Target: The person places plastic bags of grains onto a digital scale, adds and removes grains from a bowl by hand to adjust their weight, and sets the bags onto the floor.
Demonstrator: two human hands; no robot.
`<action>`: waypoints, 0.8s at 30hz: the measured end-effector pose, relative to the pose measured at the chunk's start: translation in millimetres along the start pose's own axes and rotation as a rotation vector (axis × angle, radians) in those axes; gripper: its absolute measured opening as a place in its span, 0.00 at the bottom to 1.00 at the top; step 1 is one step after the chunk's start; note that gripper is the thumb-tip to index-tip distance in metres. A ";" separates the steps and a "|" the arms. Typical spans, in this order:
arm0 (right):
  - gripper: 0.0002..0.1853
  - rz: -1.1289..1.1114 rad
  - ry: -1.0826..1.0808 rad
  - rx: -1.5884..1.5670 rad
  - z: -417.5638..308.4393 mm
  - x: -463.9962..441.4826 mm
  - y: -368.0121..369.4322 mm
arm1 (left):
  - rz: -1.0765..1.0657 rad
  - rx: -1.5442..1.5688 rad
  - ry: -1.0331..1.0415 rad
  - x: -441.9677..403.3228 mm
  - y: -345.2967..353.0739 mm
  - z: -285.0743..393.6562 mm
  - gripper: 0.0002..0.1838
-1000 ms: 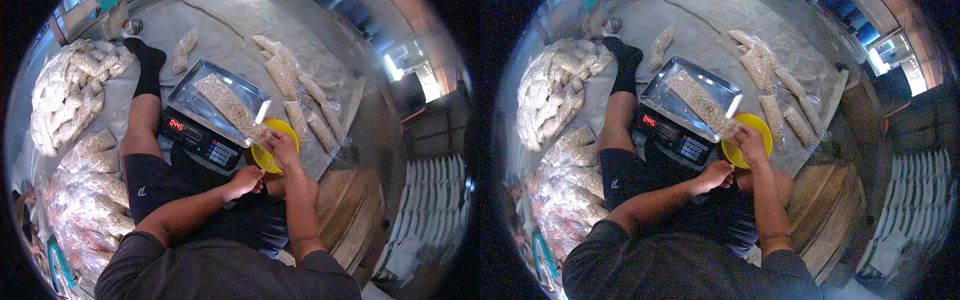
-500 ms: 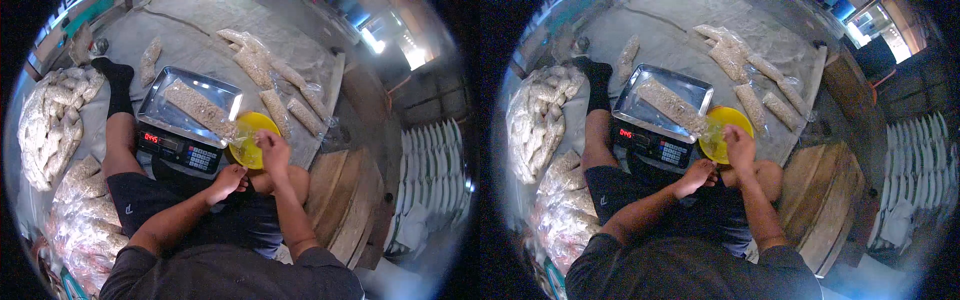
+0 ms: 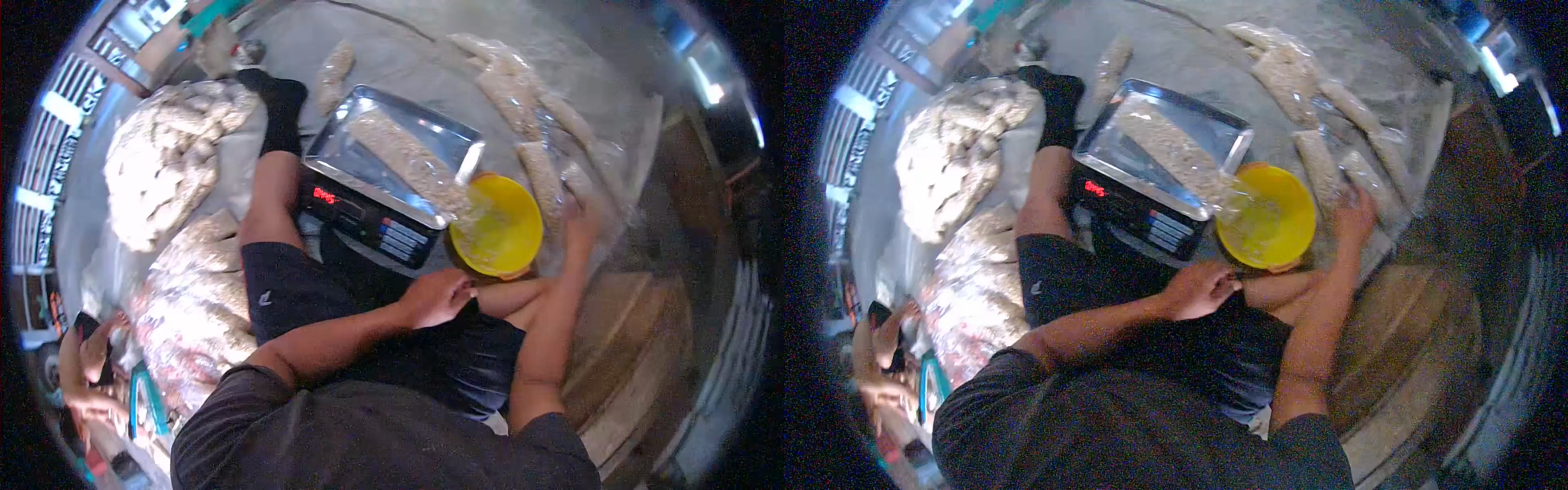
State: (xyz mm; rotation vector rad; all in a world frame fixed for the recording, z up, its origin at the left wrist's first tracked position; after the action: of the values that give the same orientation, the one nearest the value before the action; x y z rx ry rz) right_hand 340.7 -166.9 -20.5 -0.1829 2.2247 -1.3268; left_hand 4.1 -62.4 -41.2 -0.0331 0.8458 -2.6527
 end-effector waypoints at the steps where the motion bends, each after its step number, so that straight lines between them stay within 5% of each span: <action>1: 0.30 0.095 0.005 0.118 49.0 -0.5 30.5 | -0.014 -0.051 0.008 -0.2 -7.1 8.7 0.14; 3: 0.42 -0.408 0.257 0.379 139.8 -3.6 91.6 | 0.022 -0.133 0.075 1.6 -18.1 21.4 0.14; 7: 0.49 -0.651 0.369 0.092 166.8 -5.9 100.3 | 0.180 -0.249 0.252 -19.0 -30.4 39.5 0.14; 9: 0.50 -0.704 0.373 0.269 154.3 -12.1 97.0 | 0.181 -0.326 0.255 -23.7 -29.0 42.1 0.16; 12: 0.47 -0.464 0.073 0.351 166.1 -15.3 95.2 | 0.188 -0.528 0.247 -28.5 -33.6 45.9 0.20; 14: 0.46 -0.643 0.036 0.370 237.7 -14.6 136.1 | 0.270 -0.718 0.265 -29.7 -41.9 54.0 0.24; 16: 0.45 -0.837 -0.095 0.423 245.8 -10.7 136.1 | 0.256 -0.791 0.238 -34.5 -46.8 54.5 0.25; 19: 0.33 -0.872 0.004 0.367 216.3 -4.7 98.5 | 0.265 -0.908 0.243 -43.7 -50.7 45.9 0.25; 21: 0.34 -0.855 0.080 0.242 201.6 -3.6 88.1 | 0.273 -0.973 0.251 -47.0 -49.7 45.2 0.23; 24: 0.49 -0.849 0.107 0.089 197.4 4.4 86.6 | 0.268 -1.047 0.261 -49.5 -47.6 46.5 0.21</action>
State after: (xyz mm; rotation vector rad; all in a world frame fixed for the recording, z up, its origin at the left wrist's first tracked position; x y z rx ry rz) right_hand 451.0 -277.8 -168.8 -1.1422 2.2424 -1.8738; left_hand 40.9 -35.3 28.0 0.1538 2.0476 -1.7270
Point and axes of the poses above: each hand's wrist, its own x-axis away from the middle knuckle, its own y-axis out of the palm, z = x × y, the point moved 5 cm from there along -x, towards the middle knuckle, and after that the axes turned 2 degrees about y, right-handed, at the moved point
